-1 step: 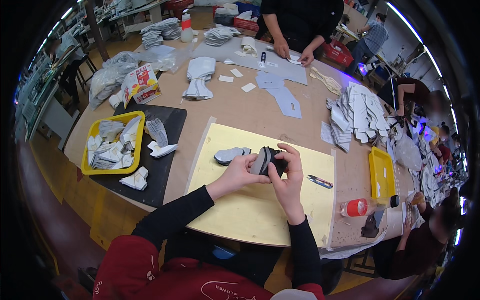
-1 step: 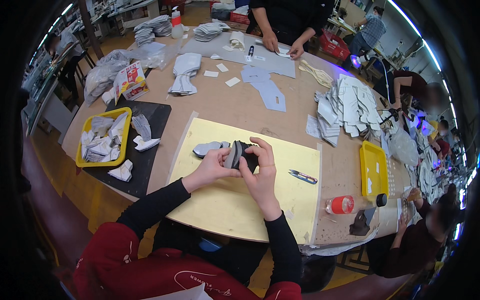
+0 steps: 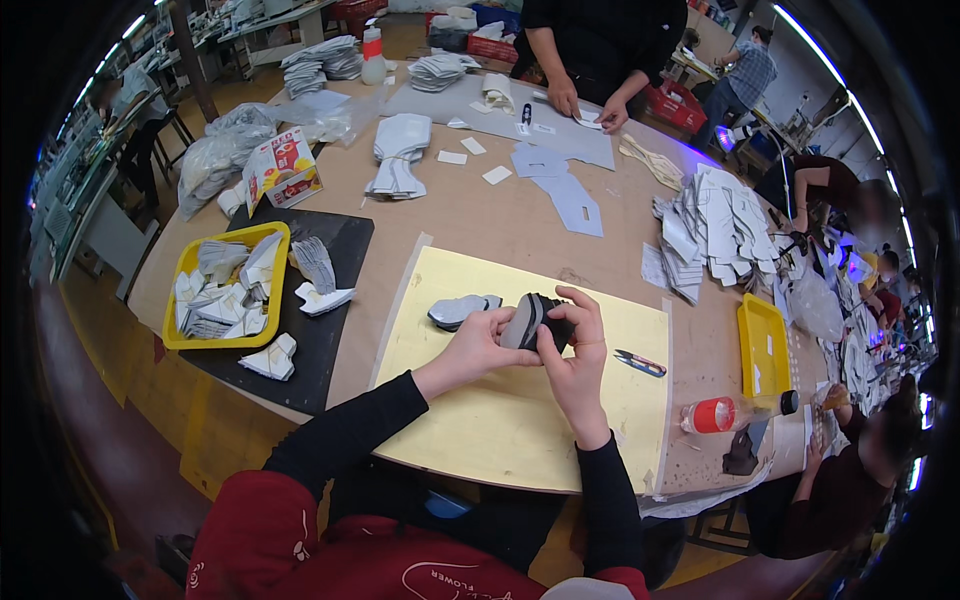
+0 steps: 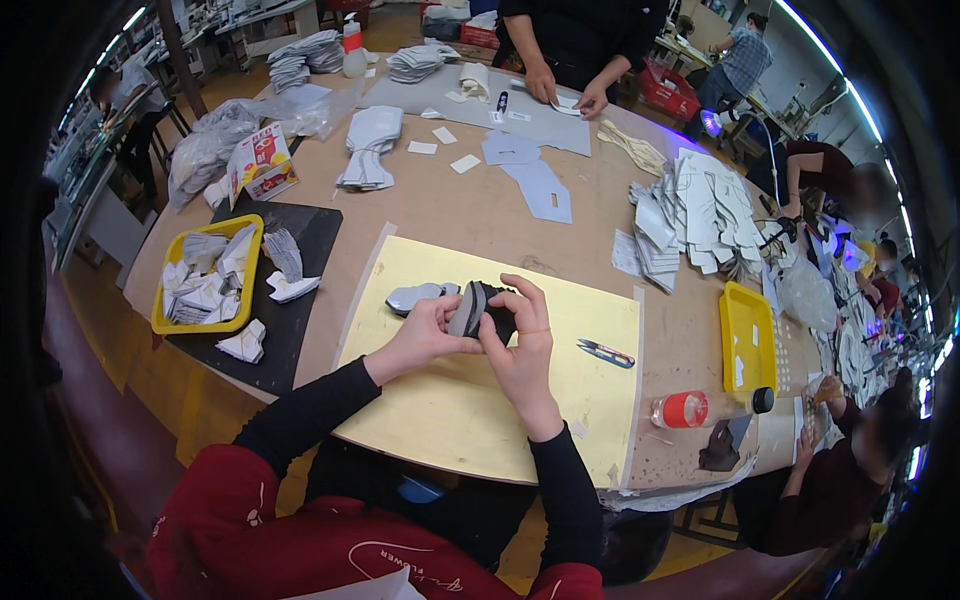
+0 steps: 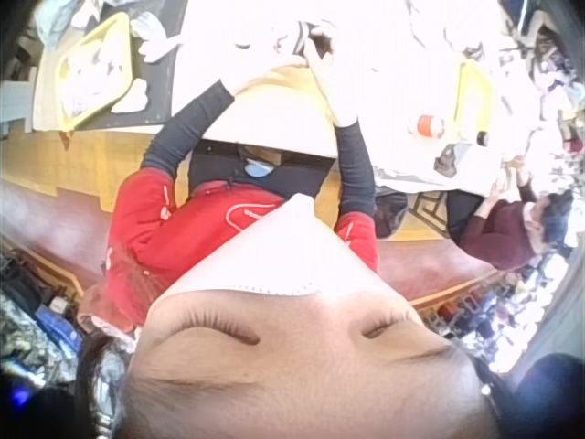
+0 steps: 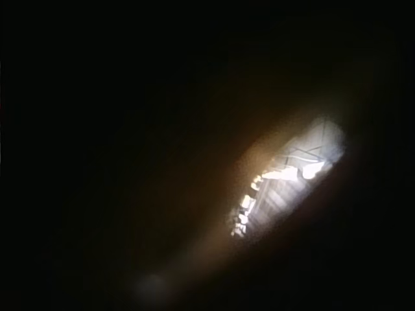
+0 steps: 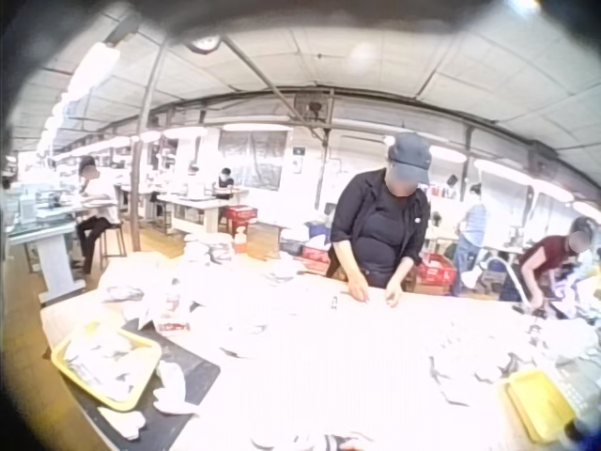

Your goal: The person folds small white fabric pieces and stacks them into a yellow tray. They then handle a bundle of dark fabric pieces, separating and stacking them on the table. The person continues to fold and organize fabric pieces throughout the clip.

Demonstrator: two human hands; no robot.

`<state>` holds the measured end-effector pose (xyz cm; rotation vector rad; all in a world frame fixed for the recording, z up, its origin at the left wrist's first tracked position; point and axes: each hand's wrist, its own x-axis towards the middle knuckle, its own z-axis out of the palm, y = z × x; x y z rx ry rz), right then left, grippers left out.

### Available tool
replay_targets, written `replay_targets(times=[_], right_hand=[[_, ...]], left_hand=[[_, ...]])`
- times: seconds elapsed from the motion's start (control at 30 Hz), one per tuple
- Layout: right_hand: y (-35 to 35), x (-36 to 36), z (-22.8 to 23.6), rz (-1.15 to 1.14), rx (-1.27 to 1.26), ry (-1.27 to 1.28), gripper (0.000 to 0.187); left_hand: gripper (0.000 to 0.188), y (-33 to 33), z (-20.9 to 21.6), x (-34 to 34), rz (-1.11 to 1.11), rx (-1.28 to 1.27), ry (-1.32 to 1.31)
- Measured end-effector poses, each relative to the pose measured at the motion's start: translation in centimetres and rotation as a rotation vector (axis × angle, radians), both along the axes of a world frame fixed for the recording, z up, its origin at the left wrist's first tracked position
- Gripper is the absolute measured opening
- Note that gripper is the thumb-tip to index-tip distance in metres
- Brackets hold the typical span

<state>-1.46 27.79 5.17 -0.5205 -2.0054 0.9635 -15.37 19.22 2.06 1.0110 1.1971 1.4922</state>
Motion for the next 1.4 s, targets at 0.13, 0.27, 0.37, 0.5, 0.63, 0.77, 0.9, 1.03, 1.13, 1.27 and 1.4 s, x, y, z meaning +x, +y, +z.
replay_targets(times=[0.13,0.27,0.37,0.5,0.63,0.77,0.9,1.03,1.13,1.27,1.4], right_hand=[[0.2,-0.9,-0.9,0.005,-0.057,-0.027,0.028],[-0.8,-1.6,-2.3,-0.001,-0.102,-0.004,0.054],[-0.9,-1.7,-3.9,-0.036,-0.189,0.006,0.057],[-1.0,-1.7,-3.5,-0.097,-0.037,0.058,0.052],[0.8,-0.5,-0.9,-0.261,0.053,0.108,0.049],[3.9,1.1,-1.8,-0.290,0.347,-0.452,0.054],[3.7,0.6,-4.0,-0.279,0.350,-0.721,0.050],[5.3,0.8,-3.3,-0.057,-0.430,-0.298,0.048],[5.7,1.5,-2.5,-0.042,-0.747,-0.284,0.046],[5.5,1.5,-5.3,-0.417,0.098,-0.674,0.039],[5.9,1.5,-4.4,-0.406,-0.005,-0.558,0.035]], left_hand=[[0.040,0.2,-0.1,0.0,0.205,0.006,0.246],[0.045,0.5,-0.6,0.3,0.402,0.130,0.552],[0.049,0.1,-0.4,1.6,0.441,0.151,0.652],[0.056,-0.4,-0.3,1.3,0.272,0.052,0.534],[0.062,-0.1,1.3,-0.6,0.297,0.255,0.843],[0.070,-0.6,0.9,-4.9,0.328,-0.020,0.955],[0.067,-1.6,0.5,-6.0,0.181,-0.279,0.952],[0.061,-1.2,-1.5,-5.4,0.167,-0.285,0.996],[0.053,-1.0,-0.5,-5.0,0.117,-0.359,0.952],[0.046,-0.9,-0.5,-4.7,0.146,-0.308,0.949],[0.043,-0.4,-1.4,-5.0,0.126,-0.204,0.958]])
